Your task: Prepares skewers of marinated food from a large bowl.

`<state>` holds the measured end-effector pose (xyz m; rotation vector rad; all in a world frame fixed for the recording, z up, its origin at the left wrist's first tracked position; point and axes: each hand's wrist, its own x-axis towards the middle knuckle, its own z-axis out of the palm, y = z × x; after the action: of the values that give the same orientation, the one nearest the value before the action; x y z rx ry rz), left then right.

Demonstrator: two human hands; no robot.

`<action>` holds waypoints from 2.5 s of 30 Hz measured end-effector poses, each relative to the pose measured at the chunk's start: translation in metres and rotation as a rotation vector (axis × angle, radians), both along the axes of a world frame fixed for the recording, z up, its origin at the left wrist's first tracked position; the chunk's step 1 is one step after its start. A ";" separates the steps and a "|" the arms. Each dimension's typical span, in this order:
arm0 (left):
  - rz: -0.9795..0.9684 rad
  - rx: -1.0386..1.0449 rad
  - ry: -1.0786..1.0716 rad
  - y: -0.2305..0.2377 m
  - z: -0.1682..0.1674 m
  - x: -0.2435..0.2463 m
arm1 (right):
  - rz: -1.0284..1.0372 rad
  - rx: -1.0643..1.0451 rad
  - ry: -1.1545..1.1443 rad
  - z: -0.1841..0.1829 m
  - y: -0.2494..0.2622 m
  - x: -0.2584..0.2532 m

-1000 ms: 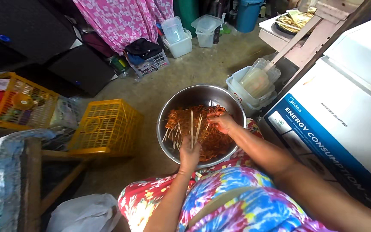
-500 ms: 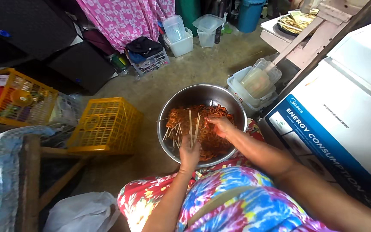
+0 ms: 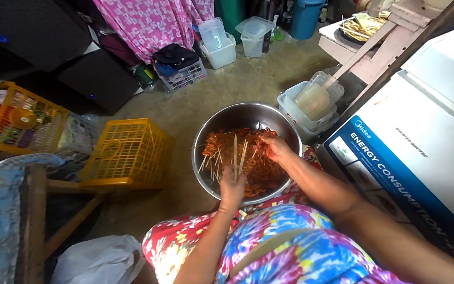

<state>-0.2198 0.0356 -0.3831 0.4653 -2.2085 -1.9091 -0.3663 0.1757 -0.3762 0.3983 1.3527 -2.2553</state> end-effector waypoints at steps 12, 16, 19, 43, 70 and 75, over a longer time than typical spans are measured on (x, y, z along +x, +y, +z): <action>0.004 -0.005 -0.005 0.000 0.001 -0.001 | 0.117 0.045 0.069 -0.002 0.004 0.001; 0.009 0.001 -0.006 0.000 0.001 0.000 | 0.149 0.031 0.041 -0.003 0.004 0.000; 0.008 0.003 -0.003 0.001 0.002 0.000 | 0.171 0.054 0.050 -0.001 0.005 0.002; 0.055 0.027 0.031 0.001 0.002 0.000 | 0.155 -0.018 0.003 0.005 -0.009 0.020; 0.123 0.065 0.025 0.000 0.003 0.000 | 1.205 1.293 0.575 -0.009 -0.012 0.012; 0.122 0.069 0.012 0.000 0.003 -0.001 | 1.239 1.378 0.536 0.002 -0.013 0.016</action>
<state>-0.2211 0.0352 -0.3798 0.5838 -2.0614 -1.9243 -0.3506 0.1622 -0.3742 -0.5788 2.2964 -0.2222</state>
